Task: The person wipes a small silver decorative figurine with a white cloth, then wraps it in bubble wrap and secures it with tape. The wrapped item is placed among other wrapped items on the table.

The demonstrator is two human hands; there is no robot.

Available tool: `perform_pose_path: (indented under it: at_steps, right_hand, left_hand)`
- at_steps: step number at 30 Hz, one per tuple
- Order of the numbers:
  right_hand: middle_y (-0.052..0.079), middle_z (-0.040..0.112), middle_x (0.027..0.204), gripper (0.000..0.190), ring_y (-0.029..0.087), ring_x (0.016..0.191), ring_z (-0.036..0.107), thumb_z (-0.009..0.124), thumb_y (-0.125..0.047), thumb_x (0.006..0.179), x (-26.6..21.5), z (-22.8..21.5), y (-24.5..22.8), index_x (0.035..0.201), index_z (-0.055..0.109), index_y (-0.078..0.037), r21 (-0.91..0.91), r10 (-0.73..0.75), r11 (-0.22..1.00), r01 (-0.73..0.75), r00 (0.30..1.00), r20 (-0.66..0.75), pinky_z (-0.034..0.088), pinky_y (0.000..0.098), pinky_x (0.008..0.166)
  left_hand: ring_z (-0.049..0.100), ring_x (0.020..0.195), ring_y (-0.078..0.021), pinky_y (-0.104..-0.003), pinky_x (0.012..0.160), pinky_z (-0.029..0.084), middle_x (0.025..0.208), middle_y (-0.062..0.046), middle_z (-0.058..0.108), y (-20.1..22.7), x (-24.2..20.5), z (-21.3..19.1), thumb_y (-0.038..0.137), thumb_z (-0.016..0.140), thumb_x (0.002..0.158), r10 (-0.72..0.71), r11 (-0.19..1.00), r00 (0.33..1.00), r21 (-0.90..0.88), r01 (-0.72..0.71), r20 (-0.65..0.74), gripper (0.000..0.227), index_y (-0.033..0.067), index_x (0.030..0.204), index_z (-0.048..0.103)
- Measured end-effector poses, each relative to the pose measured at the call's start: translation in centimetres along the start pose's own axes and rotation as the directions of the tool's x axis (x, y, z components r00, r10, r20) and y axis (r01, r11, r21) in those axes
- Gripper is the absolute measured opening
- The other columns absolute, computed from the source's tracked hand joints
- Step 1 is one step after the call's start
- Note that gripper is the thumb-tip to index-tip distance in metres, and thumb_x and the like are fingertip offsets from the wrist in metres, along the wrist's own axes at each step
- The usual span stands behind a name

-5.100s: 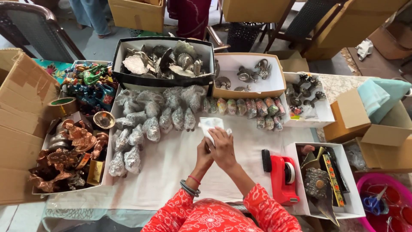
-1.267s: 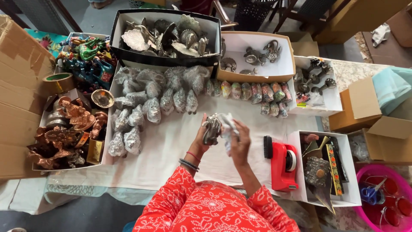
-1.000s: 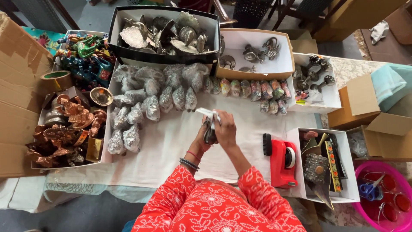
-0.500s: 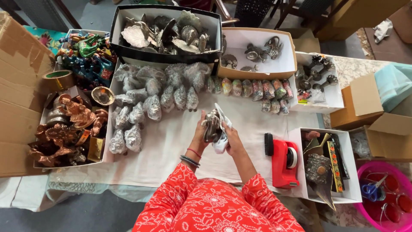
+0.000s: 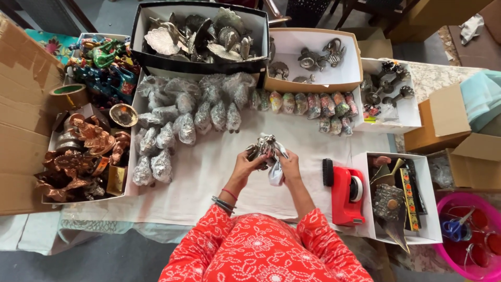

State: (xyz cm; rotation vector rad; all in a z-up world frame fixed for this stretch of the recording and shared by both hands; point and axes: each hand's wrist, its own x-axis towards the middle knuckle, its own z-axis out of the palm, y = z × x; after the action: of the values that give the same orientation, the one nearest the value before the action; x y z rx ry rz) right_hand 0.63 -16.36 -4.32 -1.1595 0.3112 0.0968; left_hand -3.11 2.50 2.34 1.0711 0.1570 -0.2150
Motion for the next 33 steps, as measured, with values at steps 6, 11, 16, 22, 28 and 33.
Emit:
perform_pose_path:
  at_steps: [6, 11, 16, 22, 28, 33]
  right_hand:
    - [0.019, 0.069, 0.084, 0.019, 0.03, 0.073, 0.066, 0.075, -0.02, 0.095, 0.4, -2.7, -2.6, 0.095, 0.07, -0.001, -0.834, -0.198, 0.531, 0.15, 0.979, 0.05, 0.052, 0.0443, 0.068]
    - [0.023, 0.072, 0.088, 0.02, 0.041, 0.083, 0.07, 0.066, -0.023, 0.092, -3.0, -7.0, -3.2, 0.101, 0.071, -0.006, -0.923, -0.266, 0.368, 0.116, 0.964, 0.015, 0.054, 0.0477, 0.075]
    - [0.022, 0.075, 0.089, 0.037, 0.04, 0.085, 0.074, 0.07, -0.042, 0.09, -5.7, -10.5, -3.0, 0.103, 0.07, -0.007, -0.957, -0.079, 0.202, -0.208, 0.971, -0.228, 0.056, 0.0491, 0.079]
    - [0.023, 0.073, 0.096, 0.036, 0.044, 0.093, 0.068, 0.075, -0.032, 0.085, -5.9, -14.4, 2.5, 0.108, 0.067, -0.005, -0.96, -0.266, 0.277, -0.041, 0.957, -0.118, 0.054, 0.0515, 0.077]
    - [0.016, 0.072, 0.101, 0.031, 0.042, 0.096, 0.067, 0.074, -0.031, 0.087, -7.1, -12.8, 1.6, 0.105, 0.064, -0.007, -0.959, -0.298, 0.272, -0.08, 0.941, -0.163, 0.052, 0.0531, 0.079]
    - [0.017, 0.072, 0.1, 0.033, 0.042, 0.096, 0.067, 0.076, -0.031, 0.085, -7.3, -12.6, 1.3, 0.105, 0.064, -0.007, -0.956, -0.293, 0.278, -0.09, 0.94, -0.174, 0.052, 0.0528, 0.079]
  left_hand:
    - [0.074, 0.073, -0.0176, -0.028, 0.064, 0.061, 0.094, -0.011, 0.075, -0.2, -0.4, -0.8, 0.019, 0.081, 0.087, -0.064, 0.998, 0.997, -0.017, 0.065, 0.053, 0.037, -0.0023, 0.115, 0.07]
    - [0.074, 0.07, -0.0163, -0.028, 0.062, 0.06, 0.093, -0.009, 0.076, -0.3, 0.7, -2.1, 0.016, 0.081, 0.085, -0.123, 0.992, 0.992, -0.017, 0.123, -0.026, 0.039, -0.001, 0.118, 0.067]
    - [0.073, 0.068, -0.018, -0.03, 0.061, 0.059, 0.093, -0.01, 0.075, -4.1, 3.5, -4.9, 0.006, 0.082, 0.078, -0.187, 0.972, 0.981, 0.134, 0.193, -0.06, 0.05, -0.0025, 0.123, 0.062]
    - [0.075, 0.069, -0.0181, -0.035, 0.062, 0.063, 0.095, -0.009, 0.076, -5.0, 5.1, -4.0, 0.007, 0.08, 0.077, -0.336, 0.914, 0.941, 0.225, 0.337, -0.044, 0.05, 0.0006, 0.125, 0.065]
    - [0.074, 0.078, -0.0192, -0.04, 0.069, 0.063, 0.096, -0.007, 0.075, -5.8, 7.5, -4.0, 0.007, 0.08, 0.077, -0.404, 0.858, 0.914, 0.337, 0.386, -0.018, 0.05, 0.0034, 0.124, 0.063]
    - [0.071, 0.079, -0.0219, -0.045, 0.073, 0.065, 0.096, -0.01, 0.072, -6.9, 9.2, -5.0, 0.006, 0.08, 0.077, -0.419, 0.875, 0.908, 0.261, 0.407, -0.01, 0.05, -0.0005, 0.123, 0.061]
